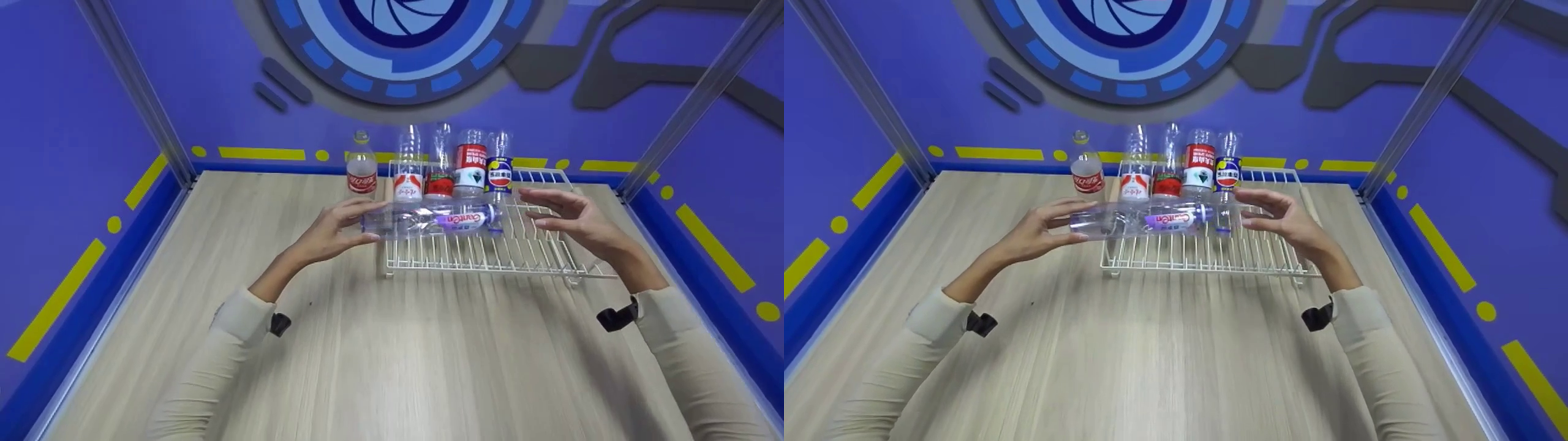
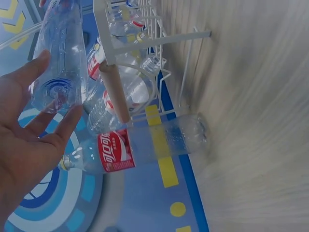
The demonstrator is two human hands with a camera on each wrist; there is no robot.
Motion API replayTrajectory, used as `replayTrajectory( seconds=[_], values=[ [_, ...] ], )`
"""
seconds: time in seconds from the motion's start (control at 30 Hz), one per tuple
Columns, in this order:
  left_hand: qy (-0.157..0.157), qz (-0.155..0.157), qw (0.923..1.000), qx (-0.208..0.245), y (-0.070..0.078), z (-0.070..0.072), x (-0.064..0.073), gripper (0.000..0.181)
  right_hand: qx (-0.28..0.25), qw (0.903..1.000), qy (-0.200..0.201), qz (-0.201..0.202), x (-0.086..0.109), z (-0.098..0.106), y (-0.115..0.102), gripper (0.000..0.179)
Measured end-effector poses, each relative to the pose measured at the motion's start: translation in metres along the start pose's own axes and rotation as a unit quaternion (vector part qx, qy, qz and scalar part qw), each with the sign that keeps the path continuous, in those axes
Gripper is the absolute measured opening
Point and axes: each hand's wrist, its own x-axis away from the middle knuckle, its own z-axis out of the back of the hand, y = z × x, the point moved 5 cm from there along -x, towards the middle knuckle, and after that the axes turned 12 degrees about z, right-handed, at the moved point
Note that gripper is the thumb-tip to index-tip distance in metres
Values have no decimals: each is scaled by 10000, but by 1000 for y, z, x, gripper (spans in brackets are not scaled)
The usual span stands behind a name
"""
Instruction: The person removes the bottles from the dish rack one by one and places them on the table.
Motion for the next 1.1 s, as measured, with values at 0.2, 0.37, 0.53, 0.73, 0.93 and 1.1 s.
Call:
replayTrajectory(
  seconds=[0.2, 0.37, 0.53, 0.73, 0.93, 1.1],
  values=[
    [240, 434, 9961, 736, -18, 6, 8, 61, 367, 9972, 601, -252, 15, 29, 2, 53],
    [463, 781, 9878, 1268, -31, 15, 13, 64, 303, 9954, 879, -216, 23, 51, 4, 50],
    [529, 1135, 9707, 2052, -41, 25, 18, 63, 184, 9932, 1111, -301, 34, 70, 6, 51],
    [552, 1260, 9166, 3755, -49, 34, 19, 63, -104, 9882, 1505, -280, 49, 88, 11, 51],
    [769, 1204, 8892, 4346, -57, 44, 20, 65, -488, 9804, 1908, -23, 59, 99, 16, 50],
    [879, 1412, 8903, 4239, -68, 45, 23, 69, -577, 9769, 2058, 36, 66, 105, 16, 48]
  ],
)
